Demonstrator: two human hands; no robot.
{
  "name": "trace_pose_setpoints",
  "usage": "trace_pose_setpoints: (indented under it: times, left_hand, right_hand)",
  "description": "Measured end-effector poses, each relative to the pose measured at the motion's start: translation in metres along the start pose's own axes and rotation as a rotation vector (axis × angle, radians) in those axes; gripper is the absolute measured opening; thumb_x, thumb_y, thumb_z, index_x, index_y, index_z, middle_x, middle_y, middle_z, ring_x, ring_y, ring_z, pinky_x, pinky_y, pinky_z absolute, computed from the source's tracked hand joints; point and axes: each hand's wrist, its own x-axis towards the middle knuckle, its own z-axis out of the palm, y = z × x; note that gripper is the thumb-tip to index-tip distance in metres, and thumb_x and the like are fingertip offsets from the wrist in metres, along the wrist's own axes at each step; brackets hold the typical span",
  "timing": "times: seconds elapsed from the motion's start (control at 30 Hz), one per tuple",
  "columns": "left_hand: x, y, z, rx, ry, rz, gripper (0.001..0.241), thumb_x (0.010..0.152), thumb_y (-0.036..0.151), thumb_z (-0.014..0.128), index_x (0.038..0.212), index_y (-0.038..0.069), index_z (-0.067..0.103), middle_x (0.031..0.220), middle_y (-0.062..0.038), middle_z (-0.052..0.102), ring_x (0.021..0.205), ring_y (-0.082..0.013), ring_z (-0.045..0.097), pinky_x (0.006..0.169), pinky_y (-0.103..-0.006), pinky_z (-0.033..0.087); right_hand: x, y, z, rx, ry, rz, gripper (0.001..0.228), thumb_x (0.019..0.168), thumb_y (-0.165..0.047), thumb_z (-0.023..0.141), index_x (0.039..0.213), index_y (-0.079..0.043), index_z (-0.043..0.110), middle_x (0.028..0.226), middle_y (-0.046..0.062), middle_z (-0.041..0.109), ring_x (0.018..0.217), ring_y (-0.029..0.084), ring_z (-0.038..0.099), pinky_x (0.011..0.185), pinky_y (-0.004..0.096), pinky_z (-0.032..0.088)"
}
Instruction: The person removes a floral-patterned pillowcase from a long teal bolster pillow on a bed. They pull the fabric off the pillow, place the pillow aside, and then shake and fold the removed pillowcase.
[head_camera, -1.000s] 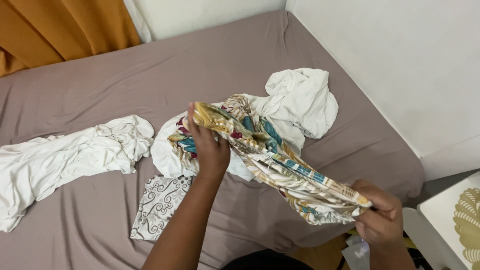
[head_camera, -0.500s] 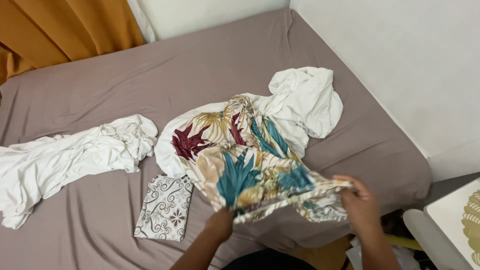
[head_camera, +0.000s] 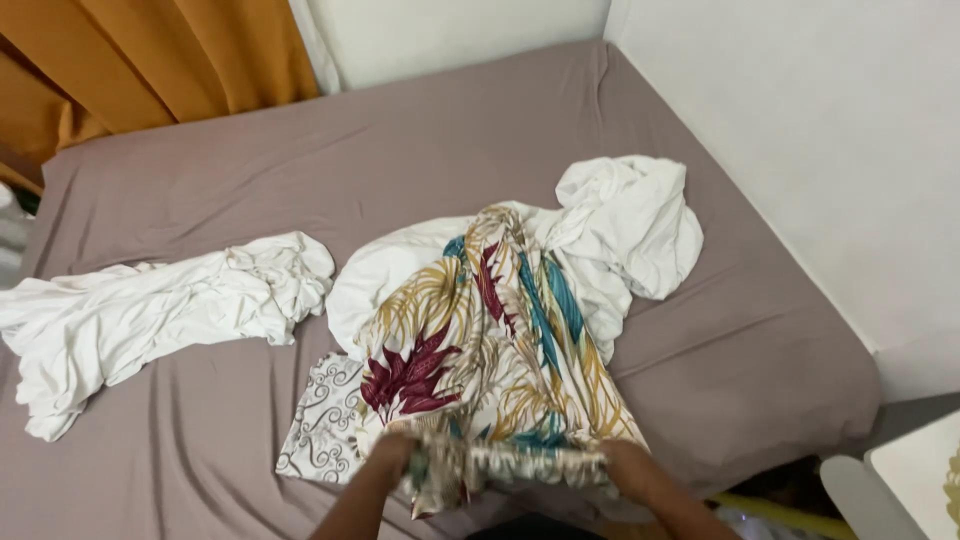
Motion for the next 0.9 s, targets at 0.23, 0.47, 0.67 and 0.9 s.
trace_pose_setpoints:
  times: [0.23,0.47,0.67,0.9]
  left_hand:
    - [-0.298,0.445,0.026,0.078,0.817,1.045,0.042,0.086,-0.002,0.051,0.126,0.001,0.066,0.121,-0.021,0.067,0.113,-0.0349,0.066,0.100,-0.0439,0.052]
    - [-0.499,0.483,0.028,0.196,1.198,2.262,0.037,0.093,-0.015,0.057,0.129,-0.007,0.064,0.127,-0.013,0.063,0.118,-0.0355,0.059,0.110,-0.0408,0.047]
    - [-0.383,0.337,0.034,0.674,1.037,1.732,0.025,0.084,0.003,0.069,0.109,0.005,0.070,0.131,-0.025,0.061,0.107,-0.0393,0.070,0.085,-0.0443,0.062]
    - [-0.254,0.146,0.051,0.992,0.452,1.146,0.027,0.088,0.009,0.063,0.111,0.015,0.077,0.129,-0.015,0.065,0.109,-0.0340,0.066,0.086,-0.0403,0.058]
  right_hand:
    - [0.130,-0.221,-0.391,-0.012,0.715,0.231,0.024,0.103,-0.009,0.052,0.123,-0.004,0.065,0.114,0.018,0.067,0.098,0.030,0.068,0.086,0.043,0.054]
    - [0.060,-0.359,-0.491,0.103,1.256,-0.718,0.037,0.104,0.022,0.042,0.126,0.003,0.063,0.119,0.011,0.062,0.105,0.016,0.062,0.095,0.028,0.051]
    - [0.036,-0.267,-0.386,-0.261,1.148,-0.307,0.030,0.105,0.010,0.049,0.111,-0.005,0.074,0.110,0.014,0.055,0.099,0.022,0.057,0.084,0.033,0.053]
    - [-0.006,-0.113,-0.219,-0.364,0.621,0.211,0.028,0.101,-0.007,0.059,0.109,-0.023,0.081,0.113,0.012,0.066,0.094,0.032,0.066,0.077,0.042,0.055]
